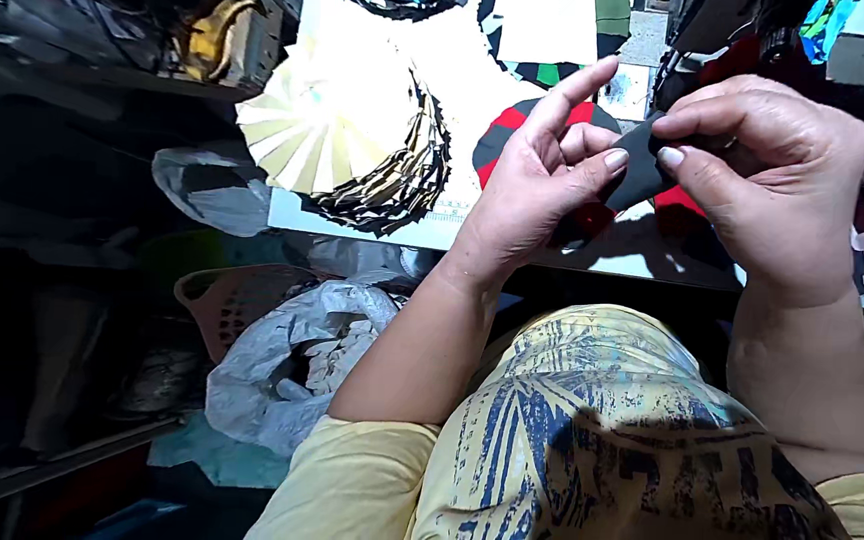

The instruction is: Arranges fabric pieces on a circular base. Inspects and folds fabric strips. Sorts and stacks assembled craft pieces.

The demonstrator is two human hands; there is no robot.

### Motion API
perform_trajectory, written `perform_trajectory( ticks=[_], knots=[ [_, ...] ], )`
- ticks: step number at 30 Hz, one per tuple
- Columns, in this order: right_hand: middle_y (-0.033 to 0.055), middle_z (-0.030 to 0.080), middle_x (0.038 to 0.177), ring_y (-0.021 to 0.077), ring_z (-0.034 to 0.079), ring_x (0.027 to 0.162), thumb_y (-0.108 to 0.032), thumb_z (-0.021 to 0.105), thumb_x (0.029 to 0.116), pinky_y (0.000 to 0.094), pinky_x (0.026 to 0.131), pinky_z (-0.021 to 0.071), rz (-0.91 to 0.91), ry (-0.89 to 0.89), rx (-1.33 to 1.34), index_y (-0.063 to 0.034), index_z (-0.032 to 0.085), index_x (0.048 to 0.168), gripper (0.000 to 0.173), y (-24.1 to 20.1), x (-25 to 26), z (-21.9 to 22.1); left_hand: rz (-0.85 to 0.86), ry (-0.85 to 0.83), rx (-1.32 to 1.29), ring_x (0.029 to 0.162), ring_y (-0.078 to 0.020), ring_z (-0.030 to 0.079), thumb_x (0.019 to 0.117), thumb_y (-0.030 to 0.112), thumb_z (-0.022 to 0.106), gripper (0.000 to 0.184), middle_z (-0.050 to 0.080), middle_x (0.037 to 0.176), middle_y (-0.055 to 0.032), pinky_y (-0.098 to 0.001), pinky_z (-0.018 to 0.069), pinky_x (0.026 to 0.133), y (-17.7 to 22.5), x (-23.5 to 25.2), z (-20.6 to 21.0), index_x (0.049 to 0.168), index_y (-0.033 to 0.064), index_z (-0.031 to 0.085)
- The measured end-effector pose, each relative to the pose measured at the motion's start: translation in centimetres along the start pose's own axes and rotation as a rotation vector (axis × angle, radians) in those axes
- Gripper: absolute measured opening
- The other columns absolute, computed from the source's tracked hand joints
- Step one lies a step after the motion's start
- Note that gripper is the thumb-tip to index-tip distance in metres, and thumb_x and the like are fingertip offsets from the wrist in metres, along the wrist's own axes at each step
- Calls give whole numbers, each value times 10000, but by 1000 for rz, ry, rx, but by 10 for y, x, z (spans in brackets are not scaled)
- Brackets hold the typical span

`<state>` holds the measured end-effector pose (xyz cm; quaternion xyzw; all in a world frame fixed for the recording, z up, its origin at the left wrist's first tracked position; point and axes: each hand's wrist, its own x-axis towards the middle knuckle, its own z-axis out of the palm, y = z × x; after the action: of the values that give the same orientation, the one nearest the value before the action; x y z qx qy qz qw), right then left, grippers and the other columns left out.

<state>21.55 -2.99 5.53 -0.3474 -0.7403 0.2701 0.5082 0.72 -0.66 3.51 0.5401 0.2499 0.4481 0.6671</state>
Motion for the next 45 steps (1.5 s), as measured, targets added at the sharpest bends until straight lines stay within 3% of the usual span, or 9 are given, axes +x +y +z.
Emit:
perform_trajectory(
  ticks=[2,5,11,17,25,33,39,42,45],
  knots=[
    [117,703,1078,132,690,980,33,659,934,249,836,604,64,25,-64,36,735,1061,148,11,-5,5,116,36,180,821,-164,675,949,-45,645,703,669,980,-107,-303,602,764,-6,4,-8,1559,-36,295],
    [120,702,1046,110,673,903,-8,656,950,224,771,578,145,56,-240,20,746,1055,141,24,-15,16,187,91,398,751,-125,640,923,-50,680,666,659,968,-94,-238,565,660,-17,10,-12,1518,-47,381],
    [140,699,1029,137,685,868,-32,650,954,237,777,582,254,41,-471,12,748,1073,160,34,-23,38,228,64,714,859,-121,680,948,-44,622,574,670,1191,-143,-241,583,726,-33,16,-16,1500,-5,469],
    [169,667,1055,246,669,965,-48,678,931,342,862,562,302,-59,-640,22,722,1134,219,34,-20,43,192,2,977,918,-142,697,948,-4,655,544,723,1051,-97,-293,579,870,-30,21,-17,1476,44,531],
    [151,644,1060,148,633,808,-55,692,928,251,717,552,321,-14,-521,10,718,1094,180,32,-22,27,151,1,1004,886,-134,685,949,8,645,546,718,1016,-88,-283,572,843,-29,24,-19,1481,66,534],
    [139,642,1062,119,645,823,-55,696,932,211,718,565,294,35,-464,8,713,1052,136,33,-30,24,165,-17,1047,861,-130,677,948,6,645,542,718,994,-81,-277,564,830,-27,27,-18,1476,64,539],
    [167,659,1017,209,659,919,-31,662,954,292,808,561,136,2,-571,21,729,984,91,29,-32,32,148,-3,1047,867,-136,679,946,11,651,546,717,1006,-88,-283,565,841,-28,27,-17,1477,58,532],
    [171,678,1036,280,660,986,-44,649,972,372,875,553,72,-77,-629,16,743,1023,123,31,-34,41,145,3,1045,866,-140,669,944,12,655,548,710,1017,-93,-281,560,842,-28,27,-17,1476,44,528],
    [157,671,1049,308,628,1011,-48,604,995,388,878,531,76,-172,-695,6,739,1035,150,35,-38,48,149,7,1101,892,-161,667,942,17,656,559,699,1054,-102,-307,561,857,-28,27,-16,1483,52,522]
  ],
)
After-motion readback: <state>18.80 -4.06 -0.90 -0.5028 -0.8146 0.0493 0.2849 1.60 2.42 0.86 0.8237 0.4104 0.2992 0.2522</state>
